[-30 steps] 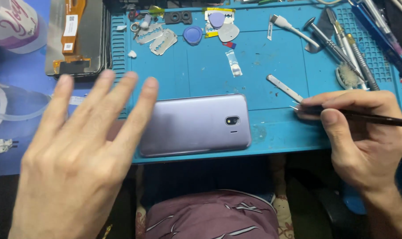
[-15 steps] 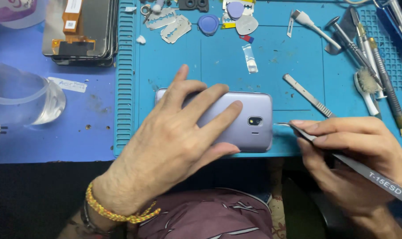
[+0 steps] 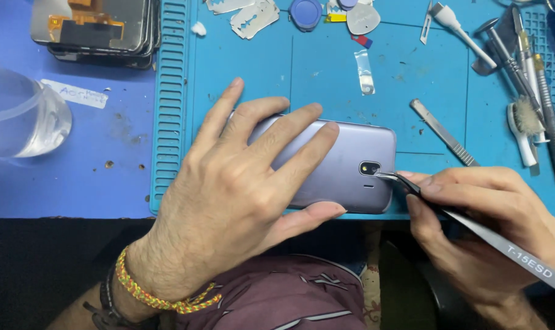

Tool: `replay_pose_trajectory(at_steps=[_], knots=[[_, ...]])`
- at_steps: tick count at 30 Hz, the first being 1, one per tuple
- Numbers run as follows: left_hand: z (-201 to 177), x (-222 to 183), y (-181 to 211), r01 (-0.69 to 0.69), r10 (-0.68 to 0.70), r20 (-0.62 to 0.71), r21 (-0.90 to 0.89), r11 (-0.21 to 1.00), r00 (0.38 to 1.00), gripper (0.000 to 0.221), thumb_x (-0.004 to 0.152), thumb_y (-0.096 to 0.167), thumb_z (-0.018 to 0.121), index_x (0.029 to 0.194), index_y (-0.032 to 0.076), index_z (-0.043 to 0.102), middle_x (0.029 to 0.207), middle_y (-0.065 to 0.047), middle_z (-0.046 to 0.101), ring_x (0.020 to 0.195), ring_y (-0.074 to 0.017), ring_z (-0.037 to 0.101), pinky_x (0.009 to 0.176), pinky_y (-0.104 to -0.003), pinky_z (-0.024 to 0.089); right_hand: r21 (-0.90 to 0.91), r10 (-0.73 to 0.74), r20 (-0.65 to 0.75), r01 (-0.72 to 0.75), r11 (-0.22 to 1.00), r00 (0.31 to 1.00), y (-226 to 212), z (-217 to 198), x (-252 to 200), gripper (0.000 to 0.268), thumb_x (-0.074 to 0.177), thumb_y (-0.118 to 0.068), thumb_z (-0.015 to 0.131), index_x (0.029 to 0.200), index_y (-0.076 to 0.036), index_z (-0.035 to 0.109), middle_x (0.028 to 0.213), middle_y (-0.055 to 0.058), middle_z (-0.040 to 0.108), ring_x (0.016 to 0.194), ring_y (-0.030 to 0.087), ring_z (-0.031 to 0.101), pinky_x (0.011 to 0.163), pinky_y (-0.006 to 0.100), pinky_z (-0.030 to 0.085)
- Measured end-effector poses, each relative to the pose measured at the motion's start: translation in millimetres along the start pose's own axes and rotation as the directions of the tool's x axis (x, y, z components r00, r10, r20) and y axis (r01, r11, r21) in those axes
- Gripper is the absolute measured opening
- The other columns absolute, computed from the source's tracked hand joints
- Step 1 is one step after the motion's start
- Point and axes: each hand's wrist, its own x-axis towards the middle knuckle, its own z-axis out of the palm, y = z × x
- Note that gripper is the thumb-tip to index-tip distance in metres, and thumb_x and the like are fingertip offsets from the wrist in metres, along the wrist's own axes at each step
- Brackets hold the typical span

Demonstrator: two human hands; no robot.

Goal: Repairing the camera lens area of a smartphone using tweezers and a prying tool

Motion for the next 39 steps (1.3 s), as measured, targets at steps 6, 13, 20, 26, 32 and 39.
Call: replay_pose_trajectory(at_steps=[6, 13, 20, 26, 32, 39], knots=[[-0.1, -0.4, -1.5, -0.002, 0.002, 0.012, -0.015, 1.0, 1.0, 0.07, 0.101, 0.062, 0.077, 0.138, 0.004, 0.066, 0.14, -0.014, 0.067, 0.122, -0.036, 0.062, 0.118, -0.072, 0.042, 0.099, 0.045, 0.025, -0.048, 0.994, 0.999, -1.1, 2.8, 0.9, 0.021, 0.095, 0.016, 0.08, 0.108, 0.013, 0.064, 0.112, 0.03, 0.076, 0.104, 0.036, 0.081, 0.097, 0.039, 0.066], [0.8, -1.7, -2.0, 0.002, -0.002, 0.016, -0.021, 1.0, 1.0, 0.072, 0.099, 0.063, 0.081, 0.138, 0.004, 0.065, 0.14, -0.015, 0.066, 0.123, -0.0366, 0.061, 0.119, -0.073, 0.041, 0.142, 0.05, 0.02, -0.053, 0.988, 0.999, 3.4, 6.9, -0.3, 0.023, 0.096, 0.02, 0.078, 0.11, 0.014, 0.061, 0.113, 0.033, 0.074, 0.106, 0.037, 0.081, 0.096, 0.039, 0.068], [3.3, -2.3, -1.7, 0.011, -0.011, 0.0, -0.055, 0.998, 1.0, 0.081, 0.089, 0.063, 0.093, 0.137, 0.003, 0.068, 0.14, -0.016, 0.066, 0.122, -0.0373, 0.06, 0.117, -0.081, 0.038, 0.154, 0.027, 0.087, -0.04, 0.987, 0.996, -11.8, 2.2, 11.6, 0.023, 0.098, 0.018, 0.073, 0.105, 0.007, 0.055, 0.11, 0.025, 0.075, 0.116, 0.038, 0.083, 0.105, 0.042, 0.07], [3.6, -1.6, 0.6, 0.023, -0.023, 0.009, -0.067, 0.997, 1.0, 0.086, 0.082, 0.06, 0.099, 0.136, 0.002, 0.066, 0.14, -0.016, 0.064, 0.122, -0.0375, 0.059, 0.117, -0.081, 0.037, 0.1, 0.055, 0.126, -0.068, 0.993, 0.99, -15.2, 1.1, 9.9, 0.021, 0.098, 0.015, 0.073, 0.112, 0.008, 0.059, 0.118, 0.028, 0.075, 0.123, 0.039, 0.08, 0.11, 0.043, 0.067], [4.4, -0.4, 1.2, 0.027, -0.026, 0.012, -0.064, 0.998, 1.0, 0.088, 0.08, 0.062, 0.099, 0.136, 0.002, 0.066, 0.138, -0.014, 0.064, 0.121, -0.0366, 0.059, 0.117, -0.081, 0.037, 0.114, 0.068, 0.18, -0.089, 0.989, 0.981, -19.6, -2.6, 15.8, 0.022, 0.093, 0.012, 0.073, 0.109, 0.006, 0.059, 0.123, 0.029, 0.075, 0.123, 0.037, 0.08, 0.109, 0.042, 0.067], [5.4, -2.0, 0.6, 0.02, -0.02, 0.001, -0.074, 0.997, 1.0, 0.087, 0.08, 0.061, 0.099, 0.135, 0.002, 0.067, 0.137, -0.016, 0.065, 0.121, -0.0369, 0.059, 0.117, -0.082, 0.036, 0.208, 0.069, 0.277, -0.13, 0.969, 0.958, 25.7, -16.4, 10.5, 0.035, 0.085, 0.007, 0.073, 0.118, 0.007, 0.063, 0.133, 0.029, 0.073, 0.134, 0.037, 0.076, 0.121, 0.043, 0.063]])
